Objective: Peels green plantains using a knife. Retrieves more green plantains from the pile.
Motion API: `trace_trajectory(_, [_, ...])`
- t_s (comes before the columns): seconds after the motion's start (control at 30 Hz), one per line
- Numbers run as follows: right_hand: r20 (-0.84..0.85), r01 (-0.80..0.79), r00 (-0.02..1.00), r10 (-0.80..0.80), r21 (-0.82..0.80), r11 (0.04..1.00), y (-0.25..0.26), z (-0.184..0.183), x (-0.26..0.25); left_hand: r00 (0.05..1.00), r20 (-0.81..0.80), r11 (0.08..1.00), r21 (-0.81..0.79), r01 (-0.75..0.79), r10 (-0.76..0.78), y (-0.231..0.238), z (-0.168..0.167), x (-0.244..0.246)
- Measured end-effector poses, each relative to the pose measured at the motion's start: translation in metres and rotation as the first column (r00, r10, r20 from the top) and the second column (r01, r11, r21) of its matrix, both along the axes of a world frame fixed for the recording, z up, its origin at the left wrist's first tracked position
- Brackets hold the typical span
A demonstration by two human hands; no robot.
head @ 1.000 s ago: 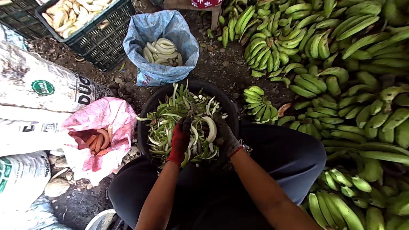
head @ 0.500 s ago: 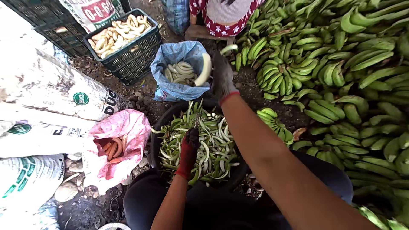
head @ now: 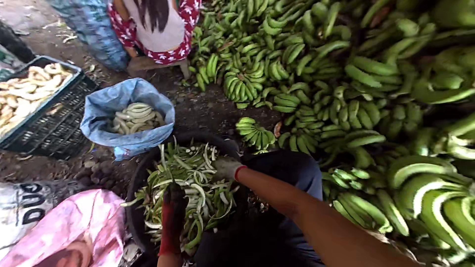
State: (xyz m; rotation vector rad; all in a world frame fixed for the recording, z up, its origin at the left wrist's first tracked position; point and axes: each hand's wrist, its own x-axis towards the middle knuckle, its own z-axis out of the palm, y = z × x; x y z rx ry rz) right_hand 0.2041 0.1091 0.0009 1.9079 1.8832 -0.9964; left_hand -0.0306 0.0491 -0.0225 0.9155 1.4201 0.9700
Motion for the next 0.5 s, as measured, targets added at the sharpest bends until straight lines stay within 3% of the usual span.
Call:
trace_trajectory(0.07, [-0.078,0.067,0.995,-0.064,0.037,0.997,0.009,0.034,0.028,0.971,-0.105,0.975,-0.079,0.209,-0.216,-0.006,-0.012,0.008])
trace_trajectory(0.13, [-0.132,0.138,0.984,-0.122,0.114,0.984,0.021,0.067,0.062,0.878,-0.147,0.884,-0.186,0.429,-0.456,-0.016,-0.031,0.012])
trace_trajectory(0.23, [-0.164,0.233,0.965,-0.204,0.184,0.955,0.035,0.122,0.129,0.583,-0.208,0.617,-0.336,0.712,-0.785,-0.033,-0.060,0.013])
trace_trajectory(0.3, [-0.168,0.328,0.942,-0.290,0.281,0.902,0.044,0.132,0.182,0.363,-0.265,0.447,-0.448,0.774,-0.893,-0.040,-0.077,0.008])
trace_trajectory(0.33, [-0.157,0.383,0.923,-0.350,0.314,0.869,0.048,0.126,0.209,0.305,-0.297,0.419,-0.491,0.764,-0.905,-0.043,-0.088,0.004])
trace_trajectory(0.43, [-0.104,0.499,0.862,-0.496,0.349,0.793,0.051,0.088,0.272,0.250,-0.457,0.489,-0.535,0.689,-0.853,-0.037,-0.114,-0.006])
trace_trajectory(0.5, [-0.068,0.547,0.828,-0.556,0.314,0.776,0.050,0.050,0.295,0.300,-0.530,0.579,-0.505,0.640,-0.793,-0.023,-0.119,-0.005])
